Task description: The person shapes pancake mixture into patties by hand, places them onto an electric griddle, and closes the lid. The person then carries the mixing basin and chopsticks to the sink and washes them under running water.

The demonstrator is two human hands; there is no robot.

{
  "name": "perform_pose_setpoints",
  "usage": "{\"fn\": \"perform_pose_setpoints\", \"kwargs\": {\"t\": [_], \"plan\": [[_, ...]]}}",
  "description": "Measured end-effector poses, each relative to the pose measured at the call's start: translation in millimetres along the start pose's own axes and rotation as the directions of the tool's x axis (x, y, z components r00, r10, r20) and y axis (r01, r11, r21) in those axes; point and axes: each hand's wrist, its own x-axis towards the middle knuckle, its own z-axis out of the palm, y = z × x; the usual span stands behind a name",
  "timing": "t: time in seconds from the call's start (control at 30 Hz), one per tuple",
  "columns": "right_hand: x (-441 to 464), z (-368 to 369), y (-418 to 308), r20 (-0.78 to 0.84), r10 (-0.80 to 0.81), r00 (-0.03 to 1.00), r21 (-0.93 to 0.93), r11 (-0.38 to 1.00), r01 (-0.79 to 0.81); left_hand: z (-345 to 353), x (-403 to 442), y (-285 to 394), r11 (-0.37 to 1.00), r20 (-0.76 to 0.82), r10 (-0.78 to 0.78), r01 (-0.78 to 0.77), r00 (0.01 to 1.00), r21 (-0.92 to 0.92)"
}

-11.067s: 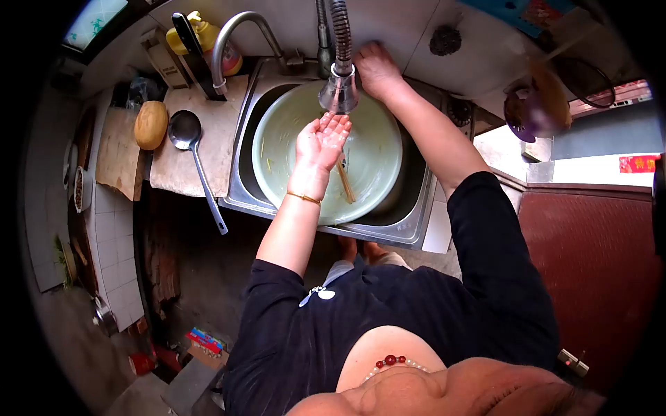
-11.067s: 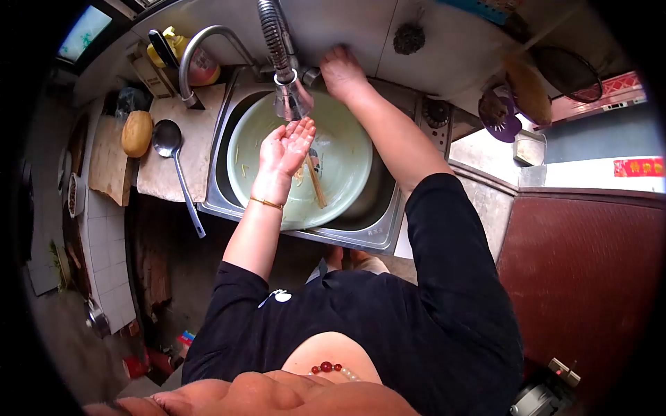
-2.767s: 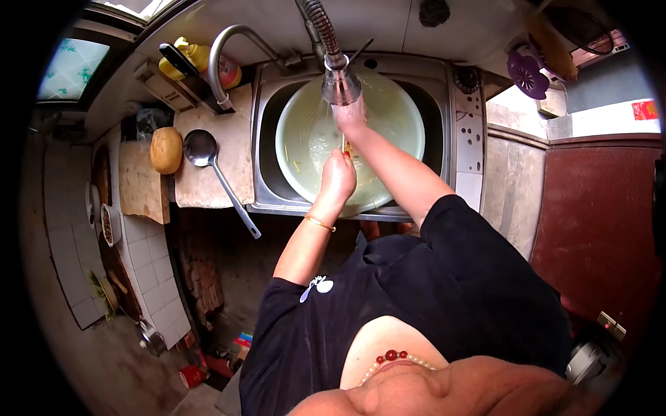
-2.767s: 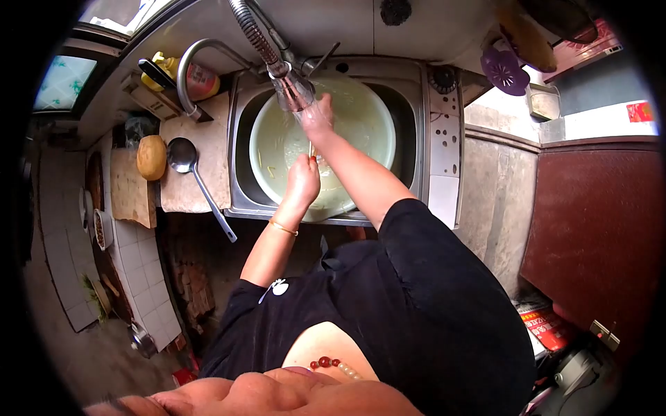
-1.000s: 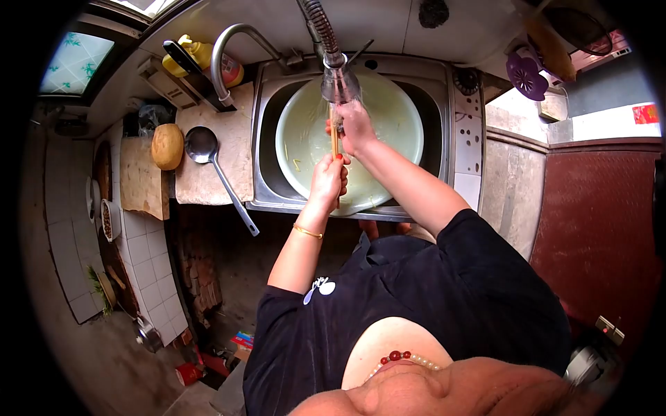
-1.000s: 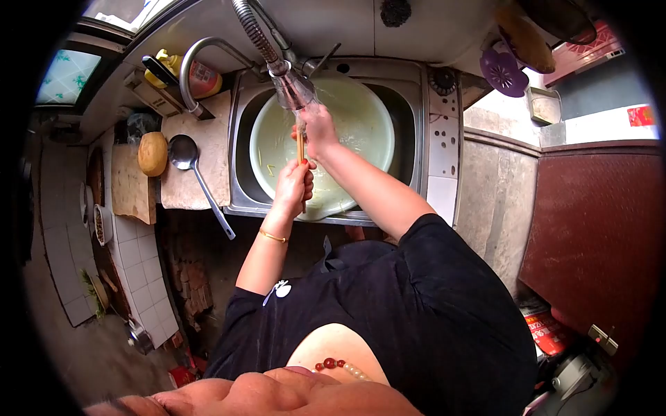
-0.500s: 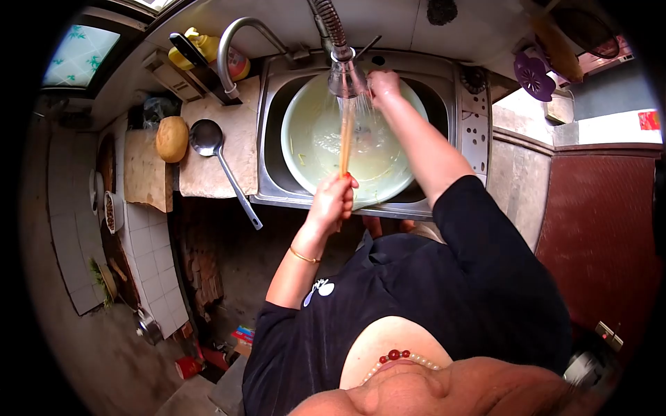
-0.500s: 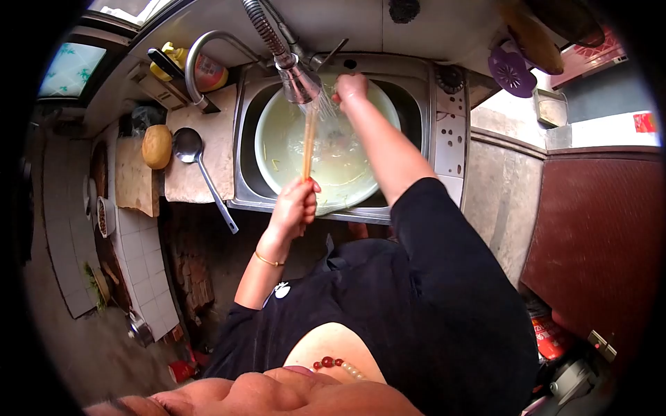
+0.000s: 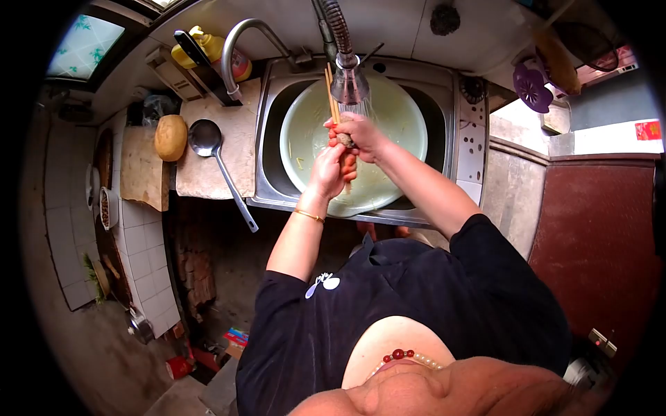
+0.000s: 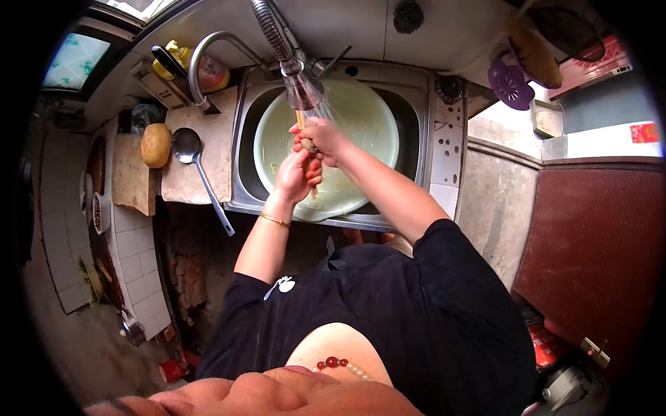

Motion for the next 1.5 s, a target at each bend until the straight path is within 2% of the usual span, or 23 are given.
{"fn": "perform_pose_setpoints", "kwargs": {"t": [0.13, 0.17, 0.23, 0.27, 0.33, 0.37, 0.43, 0.5, 0.57, 0.63, 0.77, 0.83, 0.97, 1.0, 1.1, 1.13, 1.2, 1.23, 1.27, 1.33, 1.4, 1.43, 1.5], "plan": [[3, -24, -16, -0.054, -0.087, 0.995, -0.201, 0.977, 0.074, -2, 10, 16, 0.953, -0.027, -0.094, 0.098, 0.995, 0.287], [5, -31, -19, -0.049, -0.069, 0.996, -0.24, 0.969, 0.055, -3, 14, 23, 0.966, -0.111, -0.037, 0.064, 0.993, 0.251], [-5, -21, -27, 0.011, 0.073, 0.997, -0.323, 0.944, -0.065, -1, 30, 30, 0.966, -0.108, 0.222, -0.204, 0.969, 0.157], [-10, -17, -30, 0.033, 0.144, 0.989, -0.369, 0.921, -0.122, 3, 37, 34, 0.977, -0.028, 0.195, -0.192, 0.98, 0.088], [-11, -15, -28, 0.065, 0.168, 0.984, -0.259, 0.955, -0.146, -1, 49, 37, 0.989, 0.073, 0.14, -0.136, 0.987, -0.056], [-11, -16, -28, 0.082, 0.178, 0.981, -0.202, 0.966, -0.159, 14, 55, 35, 0.973, -0.099, 0.212, -0.219, 0.972, -0.07], [-9, -20, -28, 0.063, 0.191, 0.98, -0.238, 0.956, -0.171, 0, 60, 34, 0.967, -0.084, 0.254, -0.253, 0.963, 0.021], [-16, -20, -32, 0.049, 0.198, 0.979, -0.292, 0.94, -0.175, 5, 64, 36, 0.907, -0.243, 0.384, -0.413, 0.891, -0.08], [-24, -22, -33, 0.063, 0.212, 0.975, -0.387, 0.906, -0.172, -5, 62, 42, 0.863, -0.259, 0.486, -0.505, 0.835, -0.007], [-34, -22, -36, 0.074, 0.24, 0.968, -0.47, 0.864, -0.179, -5, 53, 55, 0.835, -0.228, 0.509, -0.541, 0.83, -0.102], [-43, -35, -30, 0.04, 0.251, 0.967, -0.486, 0.851, -0.201, -19, 43, 77, 0.766, -0.205, 0.594, -0.625, 0.778, -0.15], [-37, -36, -24, 0.03, 0.234, 0.972, -0.458, 0.867, -0.195, -9, 42, 69, 0.78, -0.19, 0.577, -0.605, 0.795, -0.16], [-30, -29, -17, 0.057, 0.22, 0.974, -0.459, 0.872, -0.171, 19, 41, 32, 0.857, -0.21, 0.488, -0.51, 0.847, -0.067], [-29, -31, -14, 0.056, 0.234, 0.971, -0.482, 0.858, -0.179, 17, 38, 35, 0.835, -0.227, 0.534, -0.55, 0.815, -0.01], [-31, -38, -11, -0.053, 0.25, 0.967, -0.751, 0.628, -0.204, -4, 15, 59, 0.755, -0.29, 0.648, -0.645, 0.704, 0.12], [-31, -42, -13, -0.091, 0.278, 0.956, -0.756, 0.605, -0.248, -19, 7, 71, 0.747, -0.341, 0.656, -0.642, 0.673, 0.172], [-35, -42, -18, -0.098, 0.198, 0.975, -0.633, 0.744, -0.214, -41, -12, 92, 0.729, -0.443, 0.685, -0.547, 0.579, 0.412], [-39, -44, -18, -0.114, 0.158, 0.981, -0.559, 0.806, -0.195, -77, -12, 99, 0.808, -0.509, 0.588, -0.477, 0.628, 0.345], [-35, -49, -19, -0.123, 0.143, 0.982, -0.586, 0.788, -0.188, -83, -25, 108, 0.819, -0.576, 0.562, -0.305, 0.594, 0.485], [-31, -55, -19, -0.181, 0.09, 0.979, -0.607, 0.774, -0.183, -136, -34, 119, 0.618, -0.59, 0.628, 0.135, 0.508, 0.774], [-31, -58, -22, -0.195, 0.068, 0.978, -0.62, 0.764, -0.177, -154, -38, 124, 0.413, -0.545, 0.751, 0.379, 0.372, 0.828], [-29, -62, -23, -0.203, 0.071, 0.977, -0.617, 0.765, -0.184, -157, -40, 123, 0.368, -0.558, 0.758, 0.484, 0.338, 0.794], [-26, -69, -20, -0.219, 0.078, 0.973, -0.606, 0.771, -0.198, -167, -41, 128, 0.205, -0.565, 0.707, 0.64, 0.426, 0.74]]}}
